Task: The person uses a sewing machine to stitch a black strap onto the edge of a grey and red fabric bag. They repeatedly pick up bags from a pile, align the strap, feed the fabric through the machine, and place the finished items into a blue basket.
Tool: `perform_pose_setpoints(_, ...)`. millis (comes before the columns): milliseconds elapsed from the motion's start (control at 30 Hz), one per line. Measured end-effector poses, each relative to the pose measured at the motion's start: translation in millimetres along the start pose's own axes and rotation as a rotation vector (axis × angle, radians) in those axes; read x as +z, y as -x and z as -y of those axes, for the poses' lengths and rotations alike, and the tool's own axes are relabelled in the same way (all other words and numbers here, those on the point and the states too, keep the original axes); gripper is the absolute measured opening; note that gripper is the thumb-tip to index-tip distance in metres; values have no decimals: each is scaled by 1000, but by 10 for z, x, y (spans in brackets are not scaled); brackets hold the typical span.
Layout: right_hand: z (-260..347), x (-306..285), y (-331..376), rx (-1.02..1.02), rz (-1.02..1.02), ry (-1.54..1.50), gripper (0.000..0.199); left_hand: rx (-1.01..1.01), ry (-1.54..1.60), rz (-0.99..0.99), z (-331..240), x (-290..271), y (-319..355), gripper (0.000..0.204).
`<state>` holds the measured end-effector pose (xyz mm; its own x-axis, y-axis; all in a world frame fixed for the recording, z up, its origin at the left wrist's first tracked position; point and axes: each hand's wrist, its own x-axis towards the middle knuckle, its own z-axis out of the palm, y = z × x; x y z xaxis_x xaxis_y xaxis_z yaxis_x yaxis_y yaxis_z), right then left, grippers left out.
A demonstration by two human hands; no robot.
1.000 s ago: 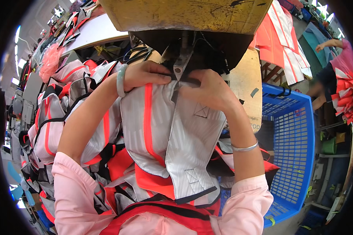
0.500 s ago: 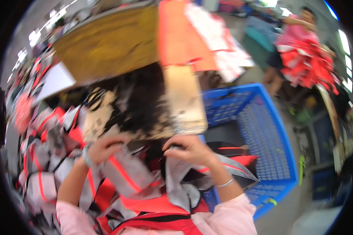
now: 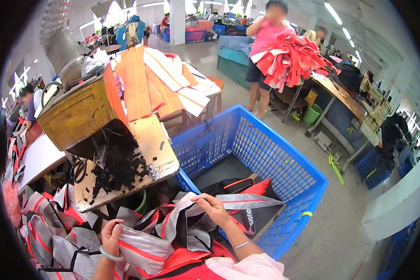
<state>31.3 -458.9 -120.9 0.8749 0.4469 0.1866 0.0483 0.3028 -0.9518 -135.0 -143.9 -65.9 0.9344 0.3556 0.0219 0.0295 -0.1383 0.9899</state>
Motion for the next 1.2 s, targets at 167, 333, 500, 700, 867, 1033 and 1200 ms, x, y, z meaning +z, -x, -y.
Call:
perform_pose_setpoints(167, -34, 35, 45, -16, -10, -6, 27, 115, 7, -53, 56, 91, 165, 17)
perform_pose_setpoints(333, -428, -143, 209, 40, -236, 61, 34, 98, 16, -71, 163, 152, 201, 16)
perform_pose_setpoints(500, -646, -186, 354, 64, -313, -54, 41, 85, 8, -76, 262, 157, 215, 20)
perform_pose_setpoints(700, -588, -201, 332, -106, -406, 246, 33, 11, -38, -49, 246, 221, 217, 23)
perform_pose_setpoints(867, -380, -311, 384, -66, -397, 268, 25, -28, -2, -24, 345, 251, 208, 24)
perform_pose_setpoints(1033, -218, -392, 372, -58, -303, 222, 23, -33, 16, -46, 414, 270, 200, 23)
perform_pose_setpoints(1200, -22, -928, -427, 54, -165, 299, 41, -61, 46, -36, 397, 312, 174, 22)
